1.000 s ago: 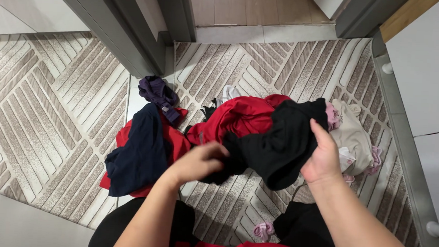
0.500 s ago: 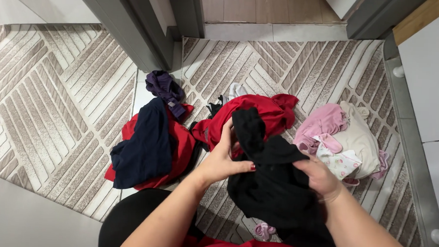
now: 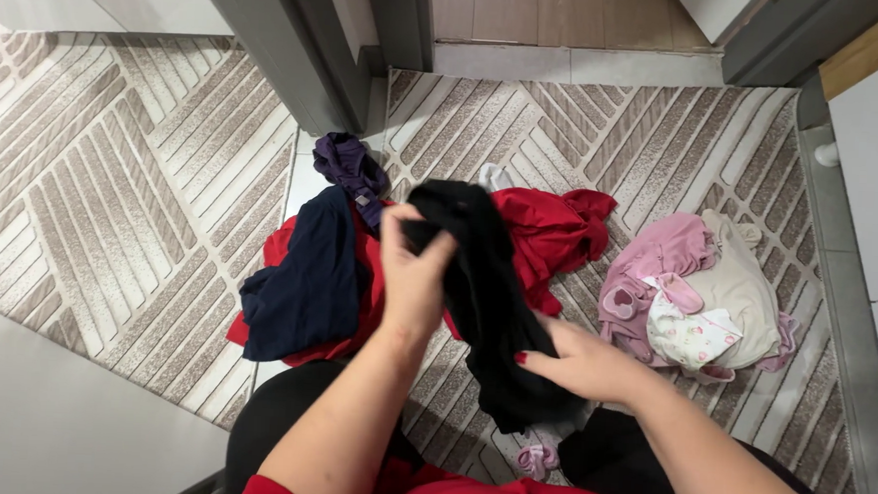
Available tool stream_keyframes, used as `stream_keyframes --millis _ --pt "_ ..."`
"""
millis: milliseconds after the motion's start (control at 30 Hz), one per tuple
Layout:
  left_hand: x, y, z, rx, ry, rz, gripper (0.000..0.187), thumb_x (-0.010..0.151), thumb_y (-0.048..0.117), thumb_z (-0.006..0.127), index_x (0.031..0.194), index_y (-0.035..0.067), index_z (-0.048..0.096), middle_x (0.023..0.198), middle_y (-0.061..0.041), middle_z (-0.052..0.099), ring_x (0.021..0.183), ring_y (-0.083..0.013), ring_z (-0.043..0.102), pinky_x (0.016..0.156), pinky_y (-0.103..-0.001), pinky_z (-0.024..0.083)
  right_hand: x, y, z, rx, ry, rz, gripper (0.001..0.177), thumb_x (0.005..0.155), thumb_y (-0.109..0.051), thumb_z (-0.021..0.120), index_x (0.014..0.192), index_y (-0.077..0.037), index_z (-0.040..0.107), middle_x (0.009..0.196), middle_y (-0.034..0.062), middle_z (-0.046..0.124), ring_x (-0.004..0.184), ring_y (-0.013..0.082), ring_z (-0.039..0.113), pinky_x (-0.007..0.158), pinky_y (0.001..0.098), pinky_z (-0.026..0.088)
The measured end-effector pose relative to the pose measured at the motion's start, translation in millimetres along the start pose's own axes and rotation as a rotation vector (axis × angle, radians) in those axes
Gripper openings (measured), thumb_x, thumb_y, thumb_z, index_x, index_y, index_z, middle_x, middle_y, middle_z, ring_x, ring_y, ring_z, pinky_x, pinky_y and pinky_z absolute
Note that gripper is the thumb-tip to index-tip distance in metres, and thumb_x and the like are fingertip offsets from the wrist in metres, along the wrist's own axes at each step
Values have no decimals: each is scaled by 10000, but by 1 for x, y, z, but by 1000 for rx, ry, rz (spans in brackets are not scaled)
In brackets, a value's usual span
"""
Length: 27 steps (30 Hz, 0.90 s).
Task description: Sorting a pile of laundry on the floor and inspecting various garments.
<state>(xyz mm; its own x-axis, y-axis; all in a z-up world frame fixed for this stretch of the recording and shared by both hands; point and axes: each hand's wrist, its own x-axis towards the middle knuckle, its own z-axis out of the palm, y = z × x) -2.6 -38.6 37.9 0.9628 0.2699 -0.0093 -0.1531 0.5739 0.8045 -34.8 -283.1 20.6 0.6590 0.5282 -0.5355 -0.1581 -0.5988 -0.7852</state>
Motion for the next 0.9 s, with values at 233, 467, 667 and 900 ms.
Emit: stream_keyframes --millis 233,467,667,900 --pt "31 40 -39 -95 205 222 348 904 -112 604 1152 108 500 999 -37 569 865 -141 596 781 -274 540 3 -6 -39 -474 430 -35 471 815 -160 639 1266 -70 539 1156 181 712 1107 357 679 939 457 527" --pt "29 73 -43 -193 156 353 301 963 -108 615 1140 100 488 1045 -50 603 925 -160 636 853 -297 567 12 -1 -82 51 637 279 325 970 -122 541 1294 -98 559 1114 216 726 993 378 728 832 469 546" --pt "26 72 -49 -108 96 413 331 968 -152 632 1161 87 507 1107 -45 593 1015 -148 614 937 -284 543 6 0 -95 800 725 -392 261 1027 2 405 1231 -46 560 1263 192 648 1144 327 642 967 430 525" --pt "20 79 -45 -119 2 414 349 959 -168 567 1187 90 515 1157 -62 607 1068 -154 618 992 -287 529 -30 -56 -73 324 1069 -1066 449 1029 17 478 1466 -31 388 1595 199 383 1386 248 475 1203 356 427"
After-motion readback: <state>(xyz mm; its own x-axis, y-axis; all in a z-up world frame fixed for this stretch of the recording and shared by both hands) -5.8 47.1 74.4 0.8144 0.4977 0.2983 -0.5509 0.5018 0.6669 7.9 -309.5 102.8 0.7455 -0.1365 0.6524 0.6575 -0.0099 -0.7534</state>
